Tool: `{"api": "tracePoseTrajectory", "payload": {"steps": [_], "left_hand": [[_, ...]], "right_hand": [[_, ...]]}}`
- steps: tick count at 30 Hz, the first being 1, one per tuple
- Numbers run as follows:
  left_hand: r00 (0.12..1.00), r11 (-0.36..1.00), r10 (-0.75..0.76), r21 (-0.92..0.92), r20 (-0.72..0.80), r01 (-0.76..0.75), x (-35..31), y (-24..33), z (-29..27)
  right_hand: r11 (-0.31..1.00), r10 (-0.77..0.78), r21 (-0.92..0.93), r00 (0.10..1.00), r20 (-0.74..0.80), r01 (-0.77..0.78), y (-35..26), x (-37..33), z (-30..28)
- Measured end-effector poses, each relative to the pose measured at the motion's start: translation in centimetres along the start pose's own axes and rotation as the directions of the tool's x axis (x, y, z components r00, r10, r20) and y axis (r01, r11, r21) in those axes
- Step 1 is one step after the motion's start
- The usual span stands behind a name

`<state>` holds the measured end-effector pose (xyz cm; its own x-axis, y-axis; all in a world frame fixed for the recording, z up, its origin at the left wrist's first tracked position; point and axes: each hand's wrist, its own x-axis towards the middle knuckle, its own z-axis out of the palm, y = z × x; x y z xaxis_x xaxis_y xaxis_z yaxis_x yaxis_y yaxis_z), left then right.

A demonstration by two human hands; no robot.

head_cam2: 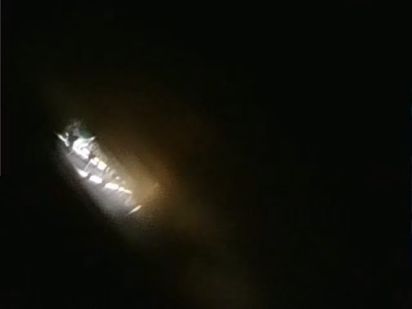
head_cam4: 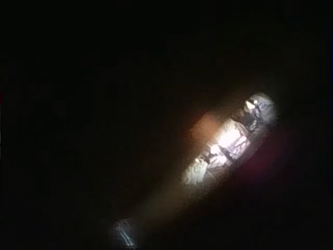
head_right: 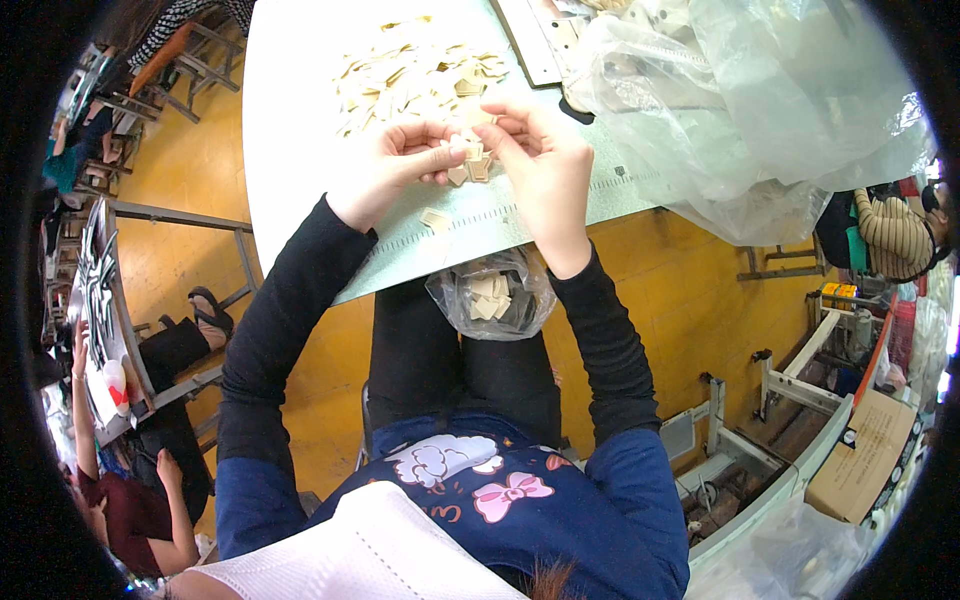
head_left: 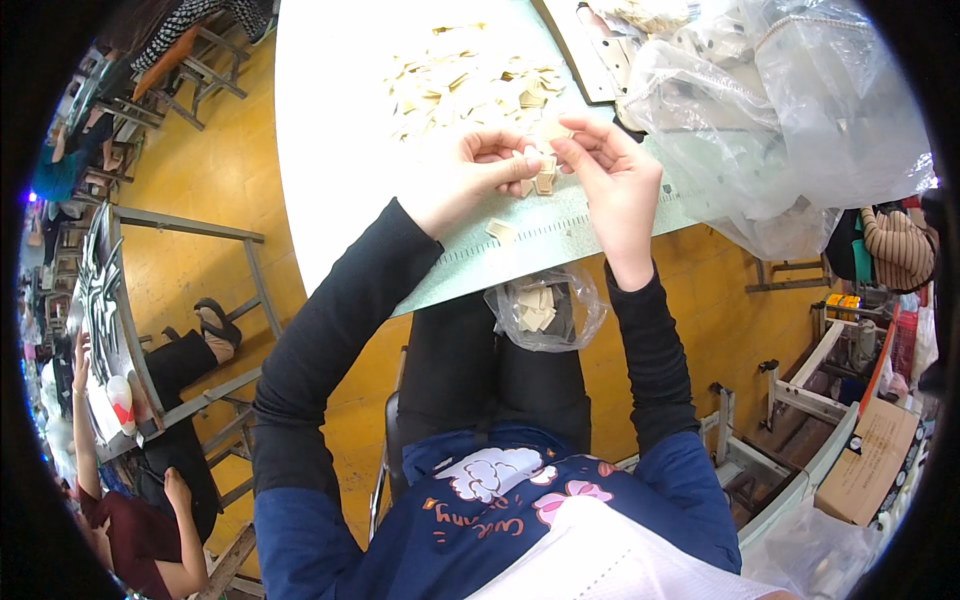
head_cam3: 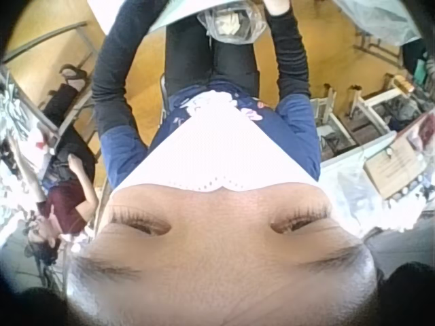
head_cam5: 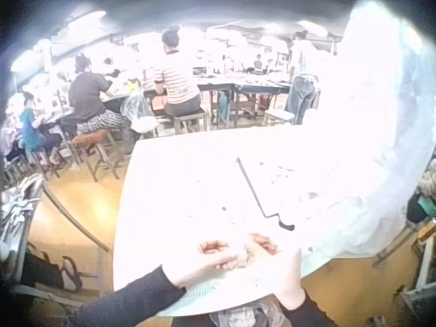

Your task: The person picks up small beige flat pieces from a table and places them into a clear plastic bag. The person repeats this action continuously, handling the pieces one at a time.

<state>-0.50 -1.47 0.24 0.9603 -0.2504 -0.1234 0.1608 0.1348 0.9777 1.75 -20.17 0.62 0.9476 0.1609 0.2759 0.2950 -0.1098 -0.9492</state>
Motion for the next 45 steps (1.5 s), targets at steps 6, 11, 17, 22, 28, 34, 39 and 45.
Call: {"api": "tracePoseTrajectory", "payload": {"steps": [6,11,17,22,28,34,39,45], "left_hand": [[0.996,0.998,0.056,0.047,-0.064,-0.053,0.4,0.0,-0.9],[0.996,0.994,0.084,0.067,-0.036,-0.082,0.4,-0.4,-0.8],[0.994,0.974,0.095,0.201,0.057,-0.104,0.1,-0.3,-0.5],[0.976,0.988,0.043,0.133,0.215,-0.072,0.0,-0.1,-0.2],[0.957,0.988,0.095,0.088,0.275,-0.123,-0.2,0.1,0.5],[0.942,0.988,0.029,0.133,0.334,-0.078,-0.7,1.0,0.6],[0.931,0.977,0.002,0.197,0.364,-0.079,-0.7,1.2,0.6],[0.959,0.983,0.182,-0.038,0.219,-0.178,0.0,0.6,0.3]], "right_hand": [[0.982,0.120,0.147,0.993,0.019,-0.121,-1.2,-2.4,-3.7],[0.994,0.087,-0.083,0.969,0.230,-0.069,-1.8,-8.0,-6.7],[0.930,0.038,-0.344,0.894,0.447,0.132,-1.2,-10.6,-6.6],[0.929,-0.016,-0.344,0.941,0.337,0.139,-1.8,-9.3,-6.6],[0.990,0.110,0.087,0.994,0.014,-0.110,-1.9,-7.4,-3.8],[0.959,0.237,0.135,0.967,0.096,-0.248,-1.7,-6.6,-1.8],[0.939,0.222,0.245,0.970,0.101,-0.240,-1.5,-6.8,-1.4],[0.972,0.188,0.119,0.975,0.121,-0.202,-2.2,-7.4,-2.8]]}}
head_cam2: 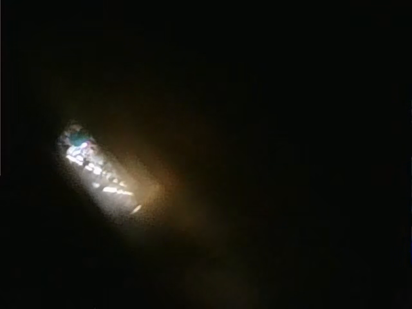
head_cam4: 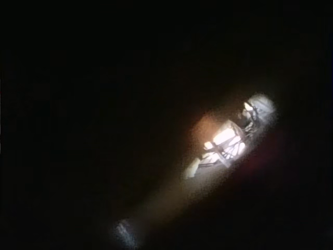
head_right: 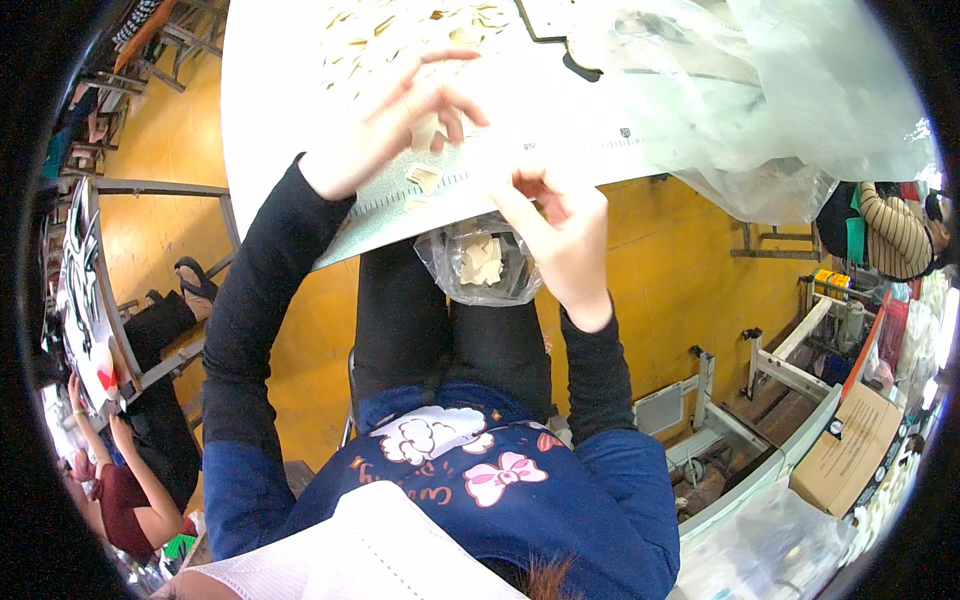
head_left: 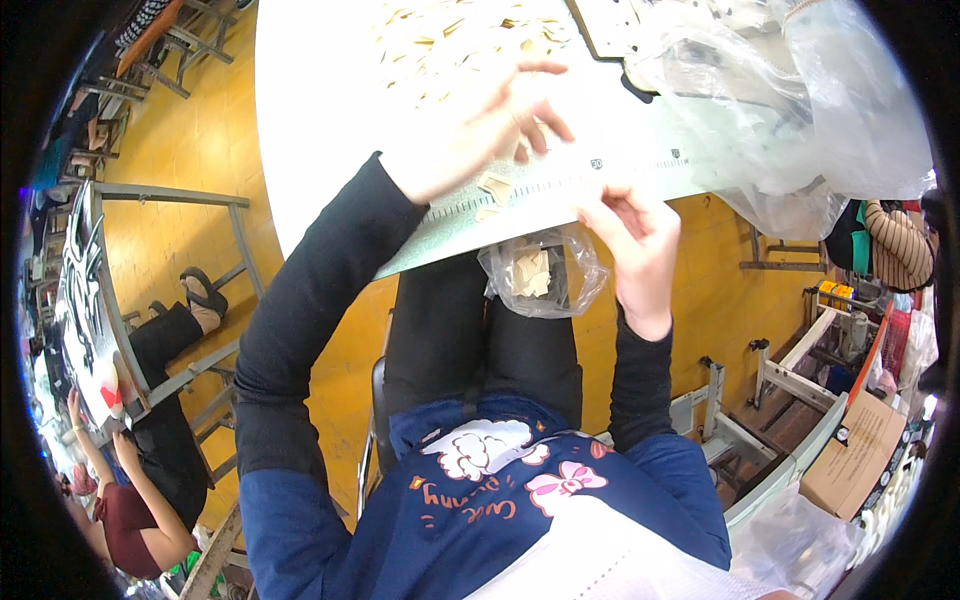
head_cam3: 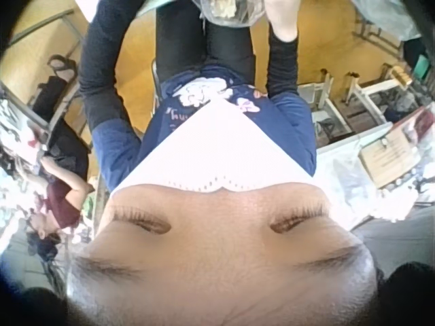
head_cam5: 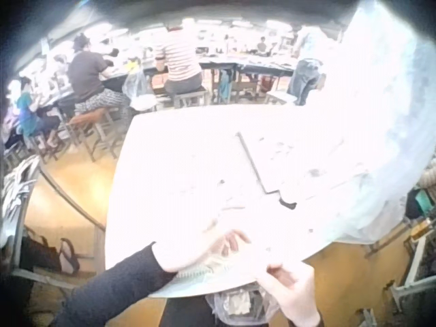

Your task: The person picks up small beige flat pieces from a table and places them into a clear plastic bag. The person repeats this action continuously, handling the pieces one at a time.

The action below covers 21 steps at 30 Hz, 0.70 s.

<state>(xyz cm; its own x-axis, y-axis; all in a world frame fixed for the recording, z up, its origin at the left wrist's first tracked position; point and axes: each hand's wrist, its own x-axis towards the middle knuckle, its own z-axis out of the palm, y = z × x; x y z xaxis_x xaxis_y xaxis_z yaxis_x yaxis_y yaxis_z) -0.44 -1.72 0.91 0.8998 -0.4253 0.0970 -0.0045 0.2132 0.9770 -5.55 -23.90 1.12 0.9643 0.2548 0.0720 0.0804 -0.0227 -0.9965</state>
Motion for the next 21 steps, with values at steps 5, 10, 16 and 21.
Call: {"api": "tracePoseTrajectory", "payload": {"steps": [5,10,16,21], "left_hand": [[0.993,0.949,0.031,-0.309,-0.117,-0.066,0.6,0.1,-2.1],[0.991,0.936,-0.086,-0.349,-0.102,0.045,-0.3,0.4,-1.7],[0.994,0.999,0.008,-0.052,-0.111,-0.013,-0.4,0.7,-1.4],[0.991,0.997,-0.056,0.055,-0.123,0.063,-0.5,0.3,-1.7]], "right_hand": [[0.838,0.007,-0.506,0.923,0.384,0.204,-0.8,-1.9,-1.9],[0.752,-0.147,-0.545,0.900,0.410,0.371,-0.6,-2.0,-0.6],[0.343,-0.423,-0.611,0.698,0.579,0.714,2.2,-0.4,1.9],[0.418,-0.528,-0.526,0.670,0.522,0.740,3.3,-0.5,1.2]]}}
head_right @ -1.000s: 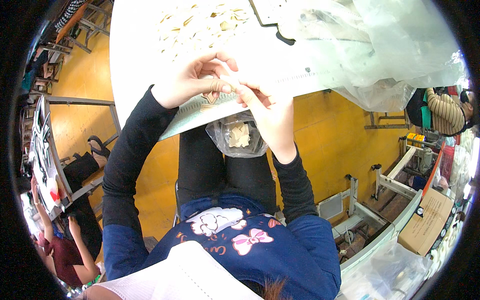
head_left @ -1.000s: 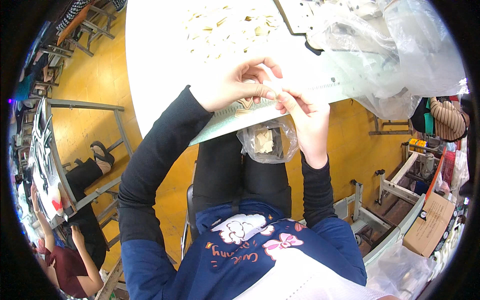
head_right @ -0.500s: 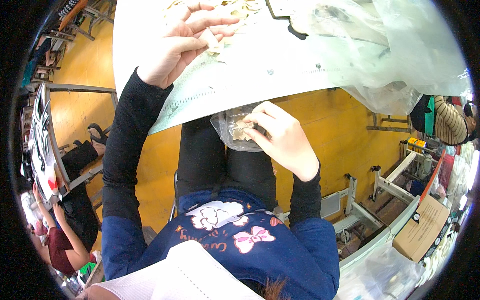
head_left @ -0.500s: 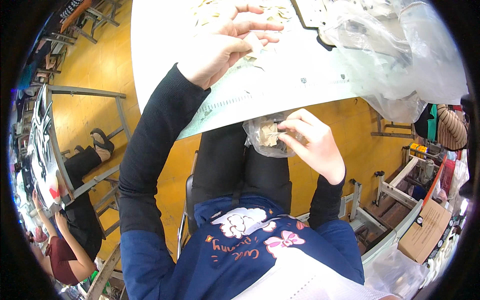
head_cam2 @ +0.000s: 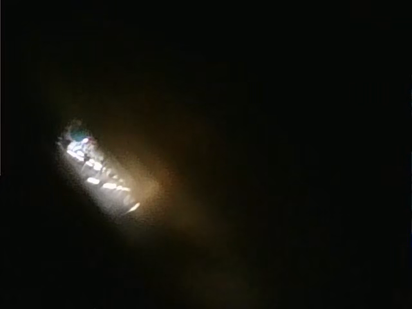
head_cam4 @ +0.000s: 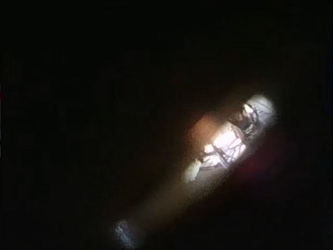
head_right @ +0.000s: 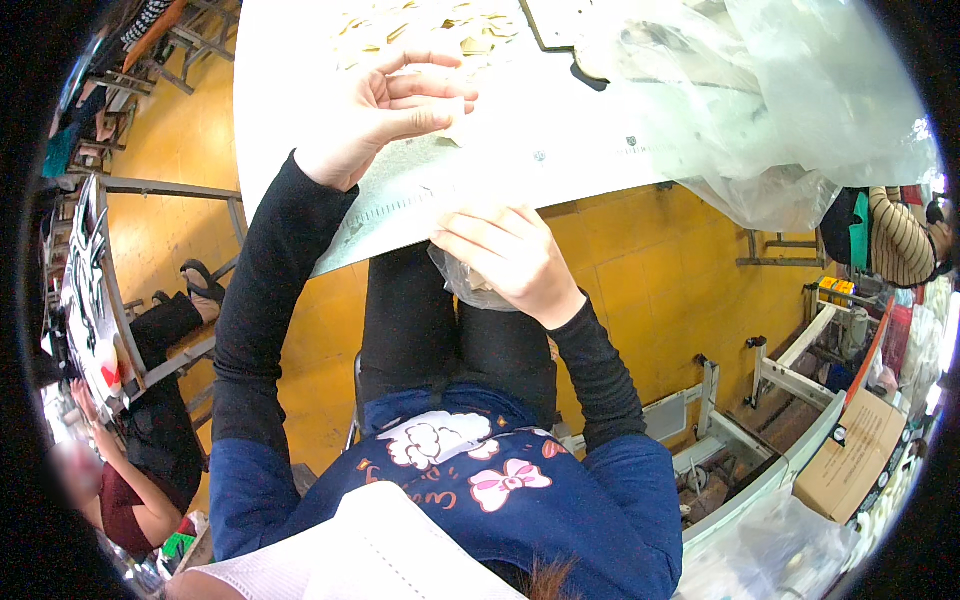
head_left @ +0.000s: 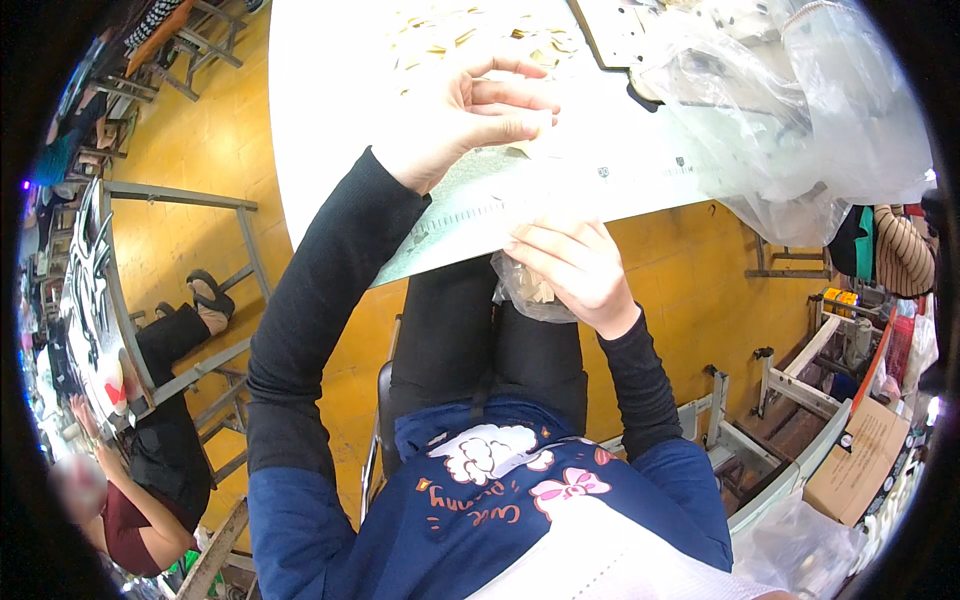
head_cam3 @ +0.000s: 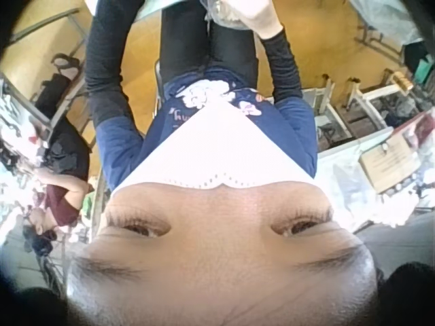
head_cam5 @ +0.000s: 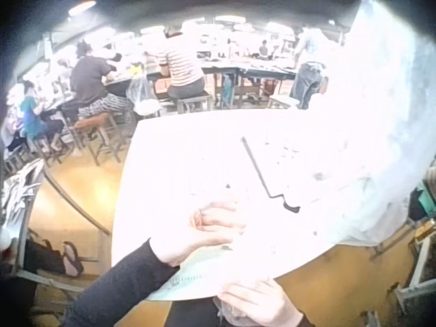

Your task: The person picks up small beige flat pieces from a table and places them into a clear plastic bag. The person repeats this action continuously, handling the pieces one at a time.

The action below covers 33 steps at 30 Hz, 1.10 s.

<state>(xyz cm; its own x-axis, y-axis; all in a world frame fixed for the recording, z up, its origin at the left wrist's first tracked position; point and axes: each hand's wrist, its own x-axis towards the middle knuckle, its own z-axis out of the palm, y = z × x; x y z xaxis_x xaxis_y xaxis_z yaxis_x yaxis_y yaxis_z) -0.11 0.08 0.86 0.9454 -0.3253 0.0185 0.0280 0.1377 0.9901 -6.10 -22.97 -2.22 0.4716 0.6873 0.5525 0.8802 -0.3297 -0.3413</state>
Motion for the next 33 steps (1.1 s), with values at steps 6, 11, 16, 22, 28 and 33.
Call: {"api": "tracePoseTrajectory", "payload": {"steps": [6,11,16,22,28,33], "left_hand": [[0.998,0.998,-0.004,0.060,0.064,0.000,-0.1,-0.7,0.8],[0.982,0.996,-0.058,-0.050,0.181,0.068,-0.5,-0.2,1.2],[0.991,0.765,0.007,0.637,0.133,-0.090,-0.5,0.9,-0.2],[0.955,0.502,0.137,0.813,0.264,-0.296,-1.9,0.0,-0.4],[0.959,0.510,0.110,0.813,0.263,-0.281,-1.4,-0.4,-0.2],[0.969,0.540,0.058,0.809,0.240,-0.233,-1.0,-0.5,0.3]], "right_hand": [[0.781,0.565,0.475,0.782,-0.263,-0.405,-0.4,2.0,0.0],[0.686,0.673,0.604,0.671,-0.312,-0.407,-0.4,2.7,-0.4],[0.831,0.438,0.403,0.898,-0.048,-0.384,-1.0,-0.4,-3.9],[0.922,0.289,0.213,0.940,0.181,-0.324,-1.1,-1.8,-4.3],[0.832,0.509,0.262,0.861,-0.011,-0.488,-0.4,1.8,-3.9],[0.779,0.574,0.307,0.819,0.001,-0.547,0.7,4.2,-1.4]]}}
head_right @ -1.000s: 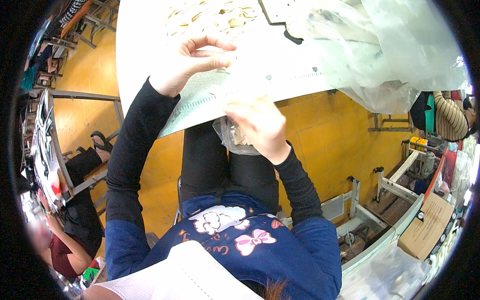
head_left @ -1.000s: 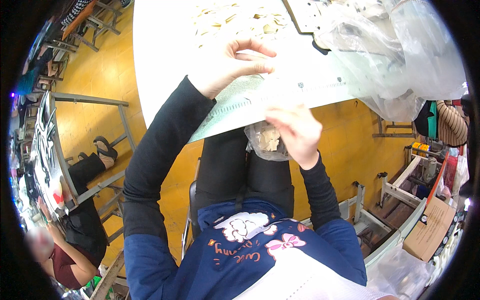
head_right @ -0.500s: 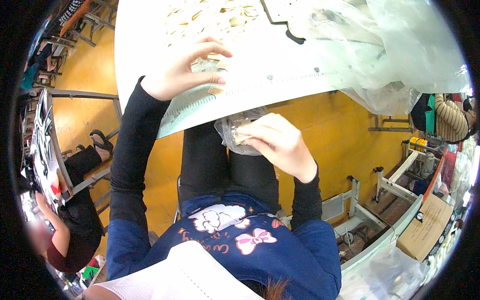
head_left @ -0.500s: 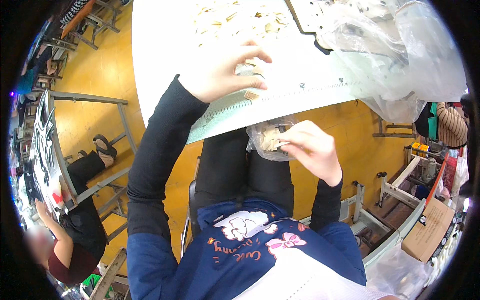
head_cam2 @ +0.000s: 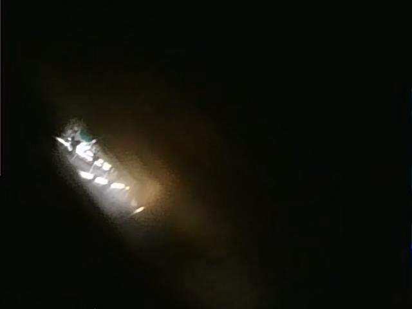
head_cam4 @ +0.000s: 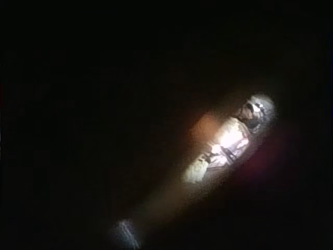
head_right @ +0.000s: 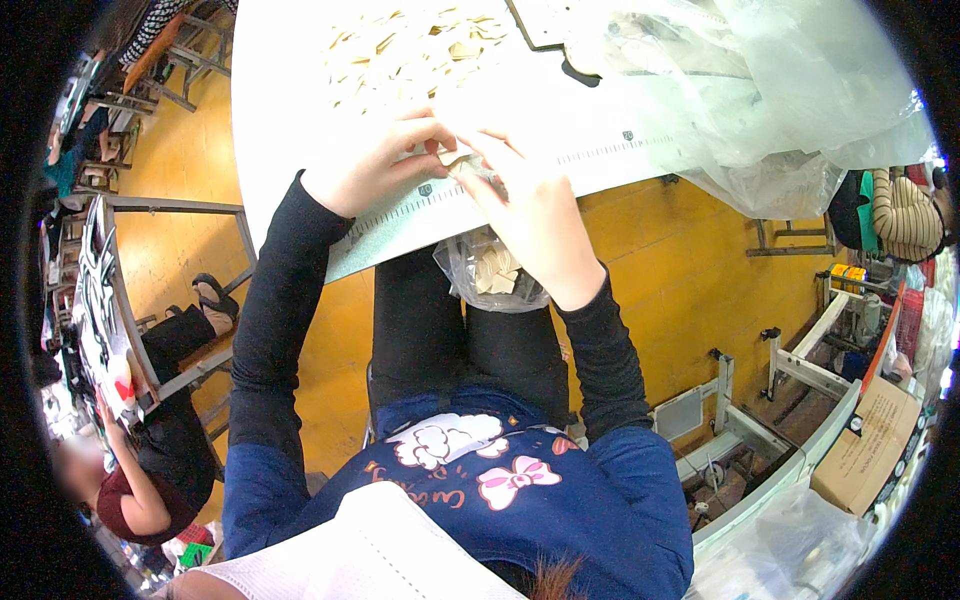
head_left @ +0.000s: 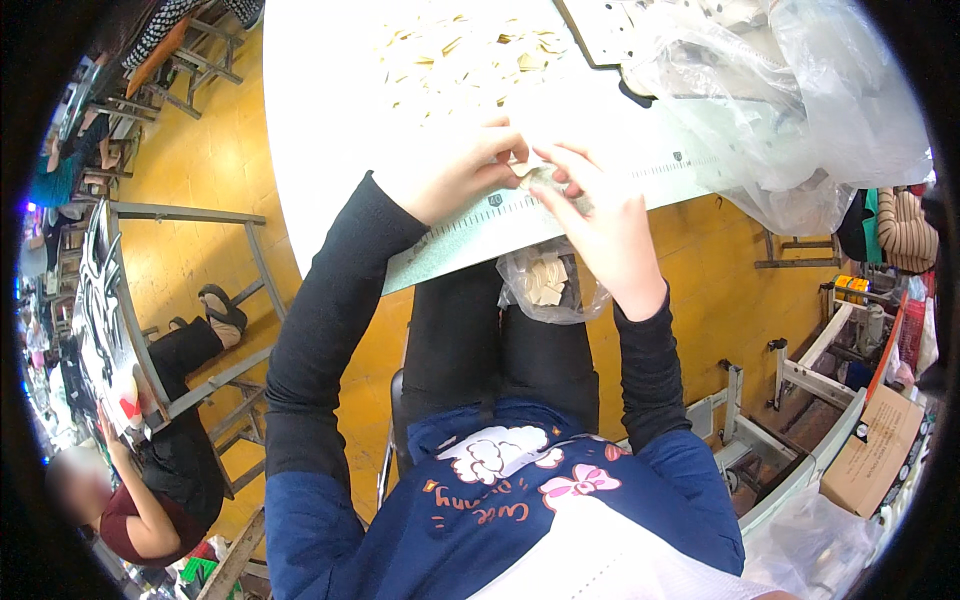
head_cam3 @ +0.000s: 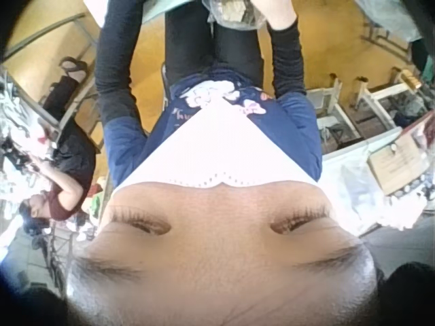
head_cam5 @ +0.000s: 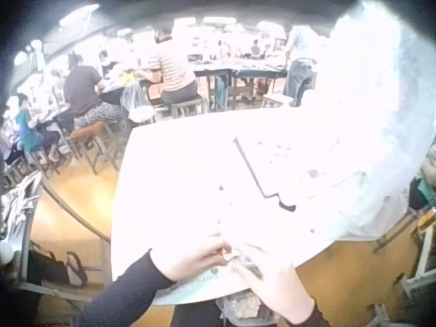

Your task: The person picks up small beige flat pieces from a table and places them into a clear plastic bag. The person repeats this action continuously, handling the pieces one at a time.

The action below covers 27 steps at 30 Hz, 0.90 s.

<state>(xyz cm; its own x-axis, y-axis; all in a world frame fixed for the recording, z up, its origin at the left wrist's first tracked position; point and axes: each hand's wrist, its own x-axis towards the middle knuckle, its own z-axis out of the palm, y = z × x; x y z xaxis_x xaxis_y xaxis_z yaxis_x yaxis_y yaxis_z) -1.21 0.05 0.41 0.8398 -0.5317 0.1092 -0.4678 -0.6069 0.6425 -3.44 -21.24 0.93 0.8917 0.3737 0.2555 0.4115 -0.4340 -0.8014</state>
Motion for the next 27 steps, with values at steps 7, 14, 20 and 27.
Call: {"api": "tracePoseTrajectory", "payload": {"steps": [7,14,20,27], "left_hand": [[0.993,0.997,0.082,0.020,-0.083,-0.080,-0.6,-1.4,-0.1],[0.928,0.995,0.008,-0.085,-0.372,-0.043,-0.4,-1.7,-1.2],[0.937,0.998,0.060,0.013,-0.343,-0.059,-0.4,-1.4,-1.1],[0.940,0.988,0.140,-0.019,-0.311,-0.154,-0.3,-1.4,-1.0]], "right_hand": [[0.869,-0.239,-0.419,0.965,0.110,0.263,0.6,0.5,1.4],[0.649,-0.316,-0.601,0.884,0.345,0.466,-0.3,-0.4,0.5],[0.667,-0.411,-0.522,0.846,0.339,0.532,0.4,-2.3,-0.8],[0.585,-0.601,-0.448,0.732,0.321,0.676,2.0,-3.1,-2.3]]}}
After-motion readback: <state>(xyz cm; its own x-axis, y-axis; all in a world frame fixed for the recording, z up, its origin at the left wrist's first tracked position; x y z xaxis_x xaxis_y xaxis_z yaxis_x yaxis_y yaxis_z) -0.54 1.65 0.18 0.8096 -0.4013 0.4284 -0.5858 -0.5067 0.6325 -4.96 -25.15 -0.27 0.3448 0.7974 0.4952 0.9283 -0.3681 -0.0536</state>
